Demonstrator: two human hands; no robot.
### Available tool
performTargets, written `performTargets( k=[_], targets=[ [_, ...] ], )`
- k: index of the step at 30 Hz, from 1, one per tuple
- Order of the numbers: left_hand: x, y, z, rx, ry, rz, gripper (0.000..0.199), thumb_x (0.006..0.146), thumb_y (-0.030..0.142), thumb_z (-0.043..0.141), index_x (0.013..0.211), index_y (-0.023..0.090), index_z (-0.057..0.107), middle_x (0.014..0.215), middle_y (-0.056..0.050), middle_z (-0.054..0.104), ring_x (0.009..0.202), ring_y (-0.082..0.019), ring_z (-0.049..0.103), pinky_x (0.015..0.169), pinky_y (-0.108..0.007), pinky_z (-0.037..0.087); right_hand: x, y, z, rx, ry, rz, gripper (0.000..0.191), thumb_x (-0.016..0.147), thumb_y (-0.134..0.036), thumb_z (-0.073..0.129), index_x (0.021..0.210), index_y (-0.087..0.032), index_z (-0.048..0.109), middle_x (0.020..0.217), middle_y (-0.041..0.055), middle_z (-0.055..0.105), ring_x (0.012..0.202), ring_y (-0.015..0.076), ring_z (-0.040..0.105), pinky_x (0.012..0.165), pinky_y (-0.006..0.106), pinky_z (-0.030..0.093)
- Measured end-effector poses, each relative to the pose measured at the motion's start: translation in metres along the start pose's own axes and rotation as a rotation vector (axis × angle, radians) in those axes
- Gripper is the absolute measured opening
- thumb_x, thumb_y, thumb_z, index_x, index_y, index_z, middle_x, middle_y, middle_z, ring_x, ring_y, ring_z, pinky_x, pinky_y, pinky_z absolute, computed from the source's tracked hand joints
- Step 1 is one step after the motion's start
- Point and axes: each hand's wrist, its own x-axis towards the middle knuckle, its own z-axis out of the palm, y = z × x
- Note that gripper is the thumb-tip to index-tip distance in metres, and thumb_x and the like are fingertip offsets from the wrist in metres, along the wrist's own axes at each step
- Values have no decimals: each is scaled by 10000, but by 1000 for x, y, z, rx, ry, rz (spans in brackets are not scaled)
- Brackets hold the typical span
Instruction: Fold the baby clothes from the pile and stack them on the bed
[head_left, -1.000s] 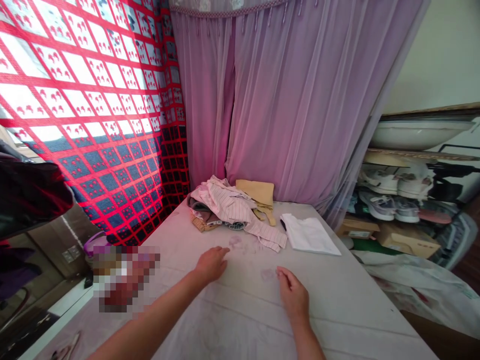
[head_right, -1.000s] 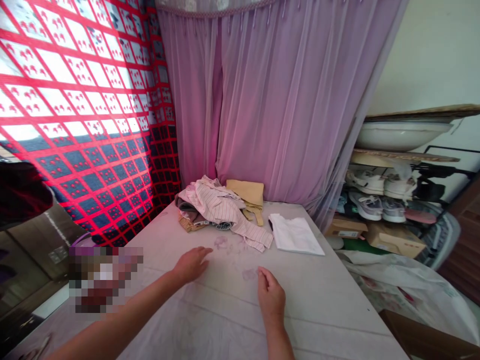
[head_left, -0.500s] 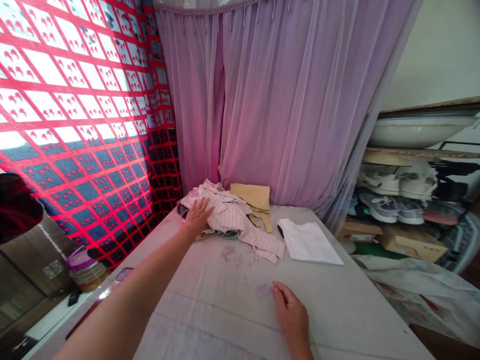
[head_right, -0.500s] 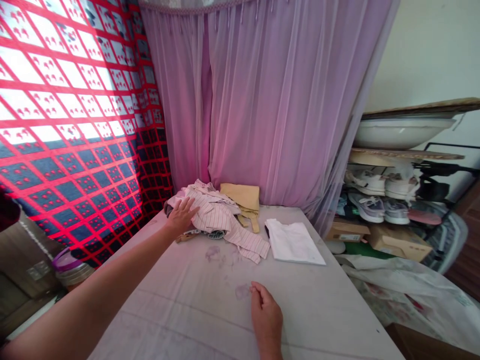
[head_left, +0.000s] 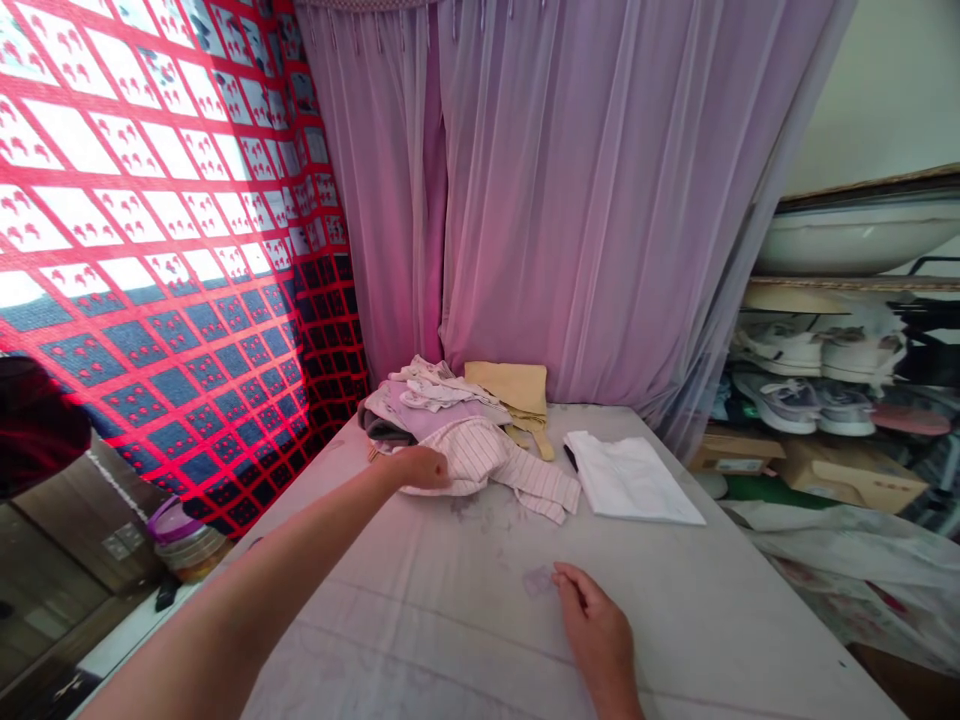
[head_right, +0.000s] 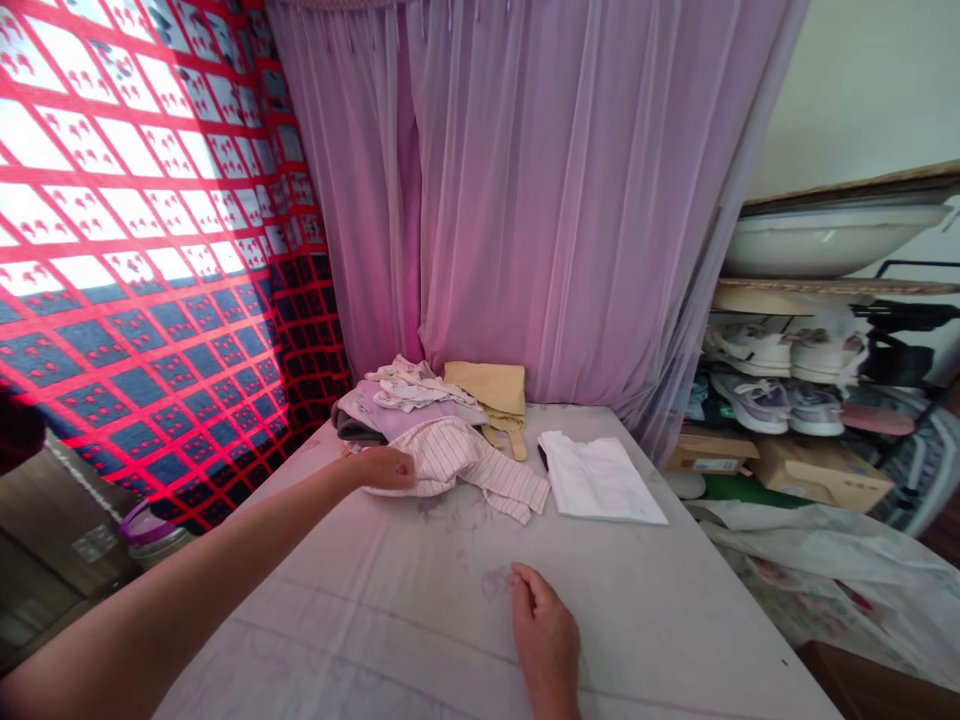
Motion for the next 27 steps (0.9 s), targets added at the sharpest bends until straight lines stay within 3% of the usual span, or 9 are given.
performTargets(
  k=[4, 7, 9, 12, 16, 20, 27],
  targets=[
    [13, -14, -25, -5, 154, -138, 409, 909, 444, 327, 1022, 220, 649, 975, -70, 697, 888, -225, 644, 725, -310, 473, -1, -4, -1, 5, -1, -9, 486, 756, -529, 379, 917, -222, 720, 928, 62, 741, 879, 259, 679, 789, 327, 499],
    [23, -25, -34, 34, 253, -218, 362, 896, 329, 363, 1126, 198, 610, 1128, -112, 649, 1022, -251, 603, 835, -365, 455, -1, -6, -1, 11, 0, -9, 479, 760, -517, 379, 916, -218, 720, 916, 65, 742, 870, 260, 681, 789, 331, 501],
    [28, -29, -33, 64, 294, -216, 345, 869, 290, 423, 1150, 210, 606, 1259, -106, 582, 1153, -255, 530, 947, -387, 399, -1, -6, 0, 16, 6, -11, 474, 760, -511, 378, 907, -218, 721, 907, 68, 743, 859, 256, 683, 785, 328, 503],
    [34, -31, -25, 114, 331, -173, 364, 820, 268, 518, 1167, 218, 615, 1453, -96, 397, 1354, -281, 304, 1094, -432, 221, -1, -6, 1, 11, 21, -16, 454, 764, -494, 379, 897, -227, 721, 895, 62, 744, 844, 235, 686, 764, 305, 506],
    [42, -38, -12, 224, 314, -192, 391, 788, 280, 568, 1173, 237, 625, 1530, -71, 266, 1420, -303, 130, 1127, -494, 74, -1, -7, 1, -7, 18, -22, 433, 779, -467, 374, 905, -235, 718, 905, 49, 743, 851, 208, 685, 771, 281, 497],
    [46, -51, -7, 227, 253, -280, 389, 813, 295, 505, 1182, 244, 619, 1509, -70, 319, 1404, -326, 179, 1109, -558, 44, -2, -8, 1, -29, 19, -28, 436, 792, -448, 360, 919, -229, 715, 913, 49, 742, 854, 199, 682, 770, 275, 491],
    [42, -54, -6, 225, 272, -237, 454, 836, 288, 456, 1267, 173, 538, 1378, -126, 488, 1350, -315, 292, 1116, -547, 23, -3, -9, 0, -67, 3, -34, 447, 805, -449, 344, 936, -227, 709, 945, 51, 739, 870, 203, 677, 779, 280, 487]
  ],
)
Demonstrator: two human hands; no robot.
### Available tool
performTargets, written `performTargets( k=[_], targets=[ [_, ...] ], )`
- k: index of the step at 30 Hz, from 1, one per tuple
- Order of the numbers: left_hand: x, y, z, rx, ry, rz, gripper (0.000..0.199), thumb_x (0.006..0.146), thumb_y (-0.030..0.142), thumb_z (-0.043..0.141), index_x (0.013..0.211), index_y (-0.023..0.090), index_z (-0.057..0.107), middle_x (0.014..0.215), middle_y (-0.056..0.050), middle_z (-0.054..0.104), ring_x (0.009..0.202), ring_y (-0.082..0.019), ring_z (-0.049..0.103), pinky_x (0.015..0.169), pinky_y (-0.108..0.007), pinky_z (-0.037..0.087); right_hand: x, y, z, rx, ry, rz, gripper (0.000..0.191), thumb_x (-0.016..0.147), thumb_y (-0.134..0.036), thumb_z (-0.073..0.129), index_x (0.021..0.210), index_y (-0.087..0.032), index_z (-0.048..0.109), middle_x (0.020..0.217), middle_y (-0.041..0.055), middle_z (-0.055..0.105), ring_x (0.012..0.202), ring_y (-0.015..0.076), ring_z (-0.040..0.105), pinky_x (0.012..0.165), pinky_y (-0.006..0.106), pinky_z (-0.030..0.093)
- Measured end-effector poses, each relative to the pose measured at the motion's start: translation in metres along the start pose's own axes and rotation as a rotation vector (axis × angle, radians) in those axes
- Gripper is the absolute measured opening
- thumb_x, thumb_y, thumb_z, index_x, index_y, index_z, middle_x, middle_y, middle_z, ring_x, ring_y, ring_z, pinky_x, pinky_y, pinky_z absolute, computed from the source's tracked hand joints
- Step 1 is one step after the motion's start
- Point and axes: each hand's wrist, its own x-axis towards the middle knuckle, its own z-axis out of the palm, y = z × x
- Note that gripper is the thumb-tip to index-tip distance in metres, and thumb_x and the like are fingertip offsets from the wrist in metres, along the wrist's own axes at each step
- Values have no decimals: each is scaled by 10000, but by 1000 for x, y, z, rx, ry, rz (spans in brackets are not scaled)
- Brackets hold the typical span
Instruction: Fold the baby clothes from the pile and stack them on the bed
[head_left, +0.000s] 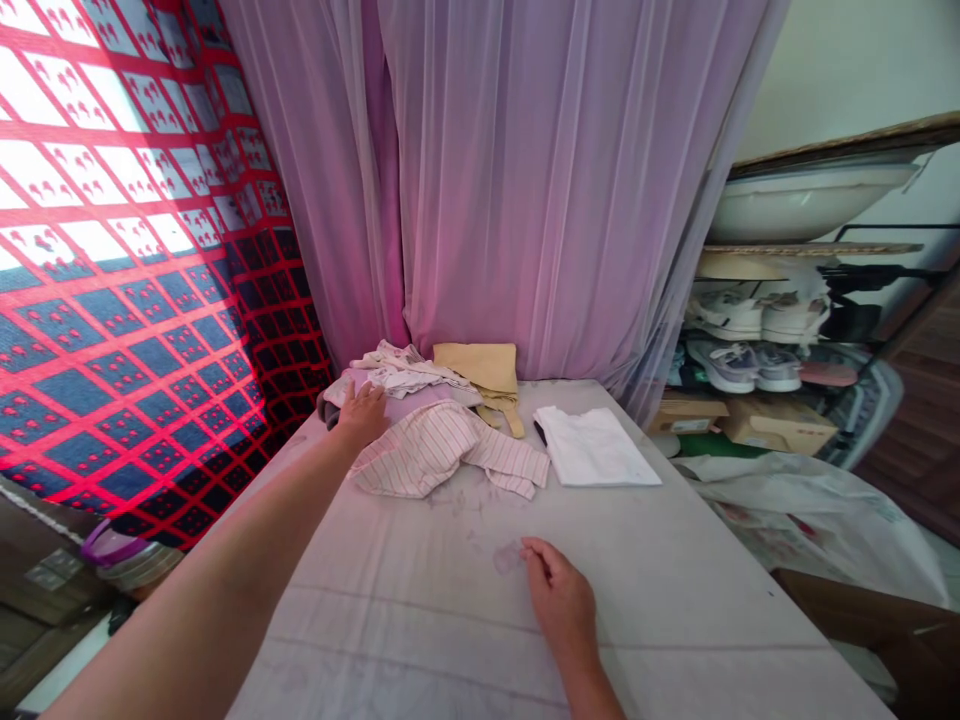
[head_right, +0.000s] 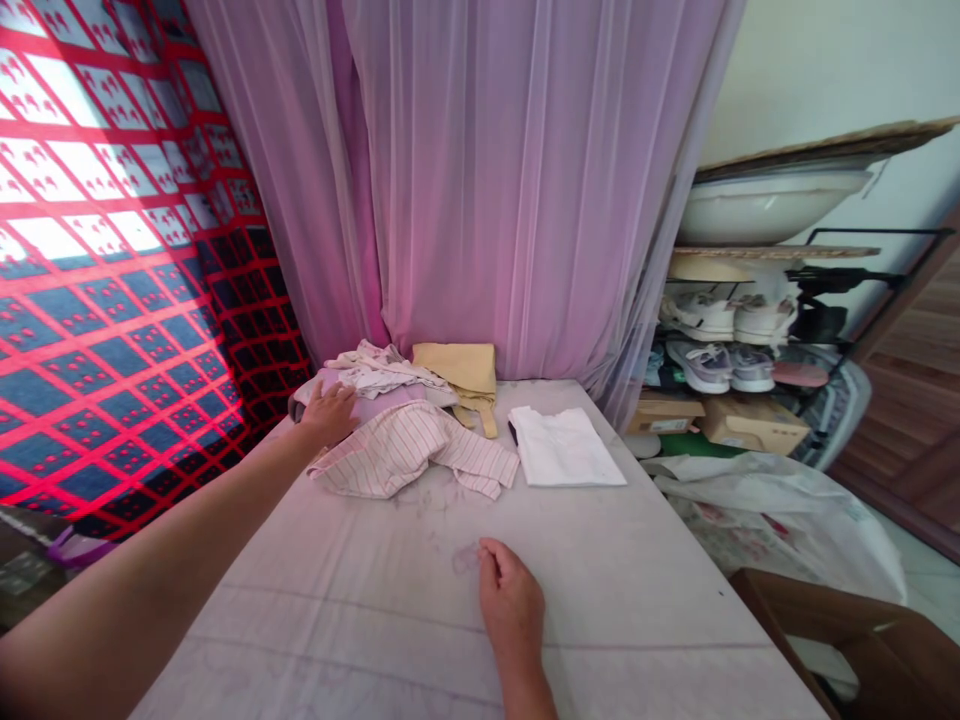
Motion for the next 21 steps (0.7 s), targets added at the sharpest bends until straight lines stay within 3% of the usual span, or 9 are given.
performTargets(
  k=[2, 7, 13, 21],
  targets=[
    [-1, 0, -3, 3, 20, 9, 459, 826, 278, 466, 1267, 171, 534, 1388, -127, 475, 1361, -305, 272, 1125, -522, 12, 0, 0, 0, -5, 1, -1, 440, 804, -444, 348, 932, -232, 711, 943, 48, 739, 862, 202, 679, 771, 277, 489],
    [5, -6, -12, 81, 65, 30, 377, 784, 236, 509, 1140, 183, 622, 1530, -108, 257, 1417, -315, 105, 1106, -558, 3, 0, -2, -1, -12, -13, 0, 451, 809, -452, 343, 942, -230, 712, 952, 47, 737, 875, 206, 675, 789, 280, 487],
    [15, -8, -19, 58, 12, 13, 433, 805, 197, 442, 1222, 202, 561, 1357, -105, 513, 1326, -300, 314, 1093, -563, 5, 0, -1, -1, -6, -9, 1, 441, 811, -443, 353, 939, -225, 715, 930, 50, 738, 864, 200, 674, 787, 275, 489],
    [-10, 9, -36, 8, -42, 37, 306, 840, 267, 428, 1037, 171, 641, 1148, -121, 636, 1122, -293, 484, 1011, -491, 224, 1, -1, -1, -7, -8, -5, 447, 805, -451, 349, 937, -227, 713, 946, 52, 737, 876, 207, 676, 790, 283, 491]
  ],
)
